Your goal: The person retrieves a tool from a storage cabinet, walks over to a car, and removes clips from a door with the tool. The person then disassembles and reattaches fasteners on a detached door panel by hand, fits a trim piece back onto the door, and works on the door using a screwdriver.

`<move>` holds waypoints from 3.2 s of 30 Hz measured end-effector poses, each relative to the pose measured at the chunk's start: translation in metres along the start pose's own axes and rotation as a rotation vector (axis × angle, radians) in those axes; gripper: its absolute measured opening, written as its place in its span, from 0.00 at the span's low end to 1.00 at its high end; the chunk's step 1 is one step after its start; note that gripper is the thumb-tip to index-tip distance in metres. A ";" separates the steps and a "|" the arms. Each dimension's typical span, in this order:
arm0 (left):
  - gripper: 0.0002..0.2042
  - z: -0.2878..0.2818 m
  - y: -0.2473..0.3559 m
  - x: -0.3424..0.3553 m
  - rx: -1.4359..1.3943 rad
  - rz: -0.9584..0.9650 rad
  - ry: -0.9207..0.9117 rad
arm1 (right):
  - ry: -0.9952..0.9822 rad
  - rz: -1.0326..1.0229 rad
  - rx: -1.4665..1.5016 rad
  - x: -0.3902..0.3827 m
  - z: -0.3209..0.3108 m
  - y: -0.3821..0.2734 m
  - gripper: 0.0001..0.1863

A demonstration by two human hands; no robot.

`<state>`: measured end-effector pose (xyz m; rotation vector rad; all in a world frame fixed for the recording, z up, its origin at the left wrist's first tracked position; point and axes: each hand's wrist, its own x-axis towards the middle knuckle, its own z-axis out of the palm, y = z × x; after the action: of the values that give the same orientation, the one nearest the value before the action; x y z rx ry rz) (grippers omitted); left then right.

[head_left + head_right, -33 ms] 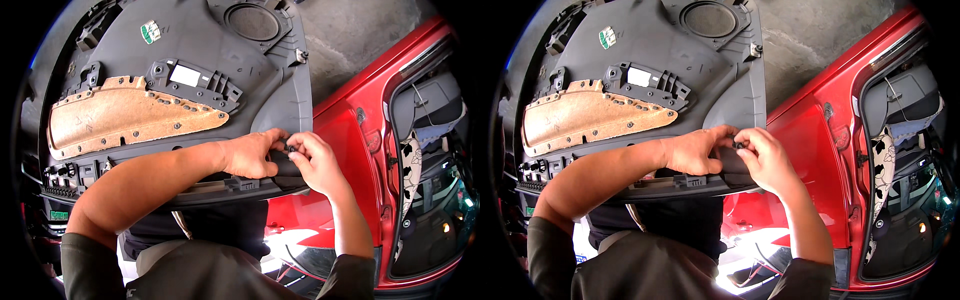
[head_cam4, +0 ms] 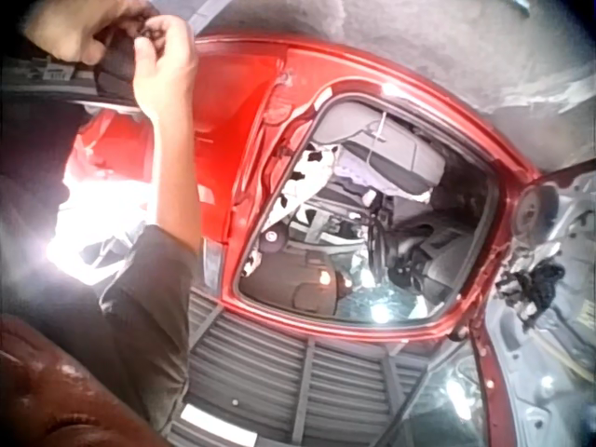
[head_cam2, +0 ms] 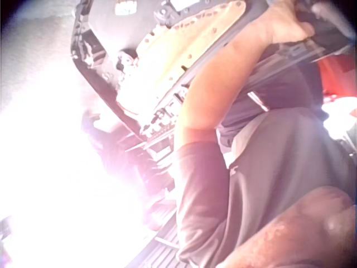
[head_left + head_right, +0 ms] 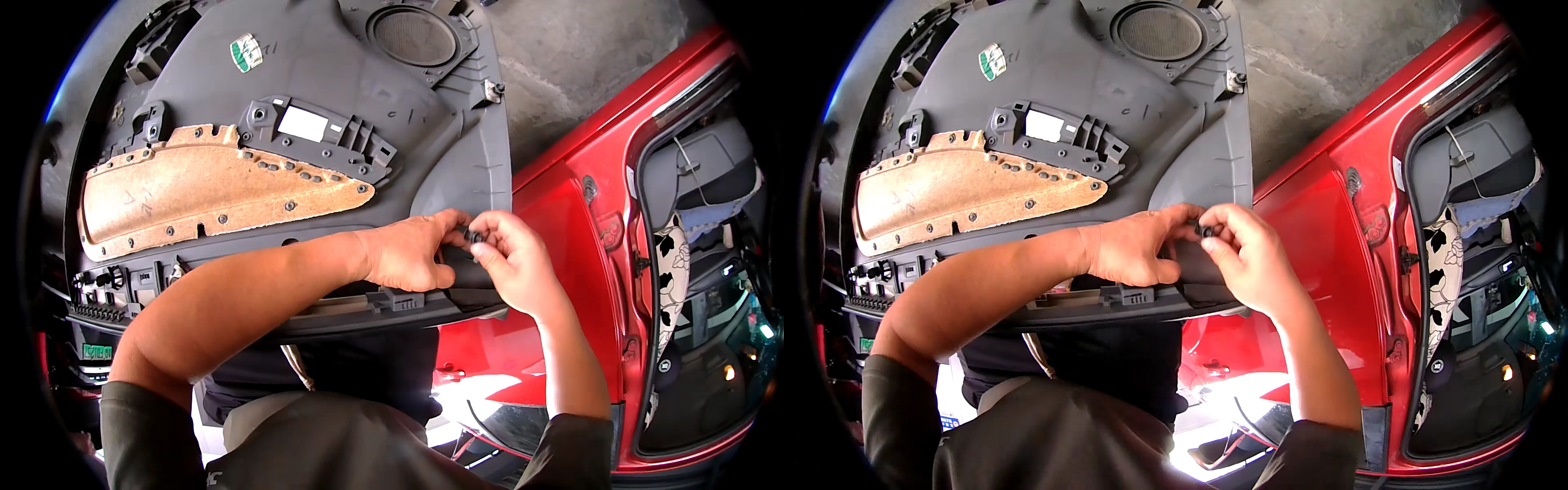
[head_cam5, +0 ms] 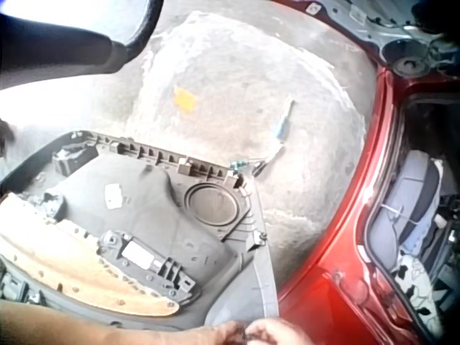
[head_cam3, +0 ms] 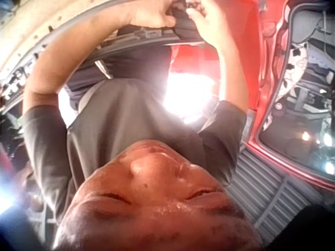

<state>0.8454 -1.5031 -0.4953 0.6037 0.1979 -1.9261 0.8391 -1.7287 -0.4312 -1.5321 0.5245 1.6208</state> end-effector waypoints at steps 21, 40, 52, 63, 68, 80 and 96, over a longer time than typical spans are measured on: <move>0.41 0.020 0.053 -0.018 -0.299 0.131 -0.023 | 0.407 -0.388 0.447 -0.044 -0.051 0.005 0.13; 0.31 0.030 0.102 -0.030 -0.276 0.236 0.133 | 0.737 -0.363 0.846 -0.048 -0.055 -0.038 0.18; 0.25 0.045 0.128 -0.034 -0.022 0.234 0.284 | 0.798 -0.462 0.977 -0.063 -0.058 -0.058 0.15; 0.23 0.042 0.130 -0.035 0.103 0.246 0.268 | 1.098 -0.424 0.953 -0.055 -0.039 -0.073 0.14; 0.22 0.037 0.132 -0.025 0.131 0.240 0.227 | 0.771 -0.380 0.986 -0.047 -0.064 -0.031 0.14; 0.30 0.027 0.094 -0.016 0.241 0.267 0.132 | 0.172 -0.379 0.448 -0.050 -0.077 0.012 0.17; 0.26 0.025 0.092 -0.013 0.363 0.262 0.150 | 0.103 -0.335 0.000 -0.042 -0.086 -0.013 0.14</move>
<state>0.9233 -1.5418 -0.4555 0.9668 -0.1369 -1.6721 0.8989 -1.7989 -0.4024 -1.6125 0.3014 1.2915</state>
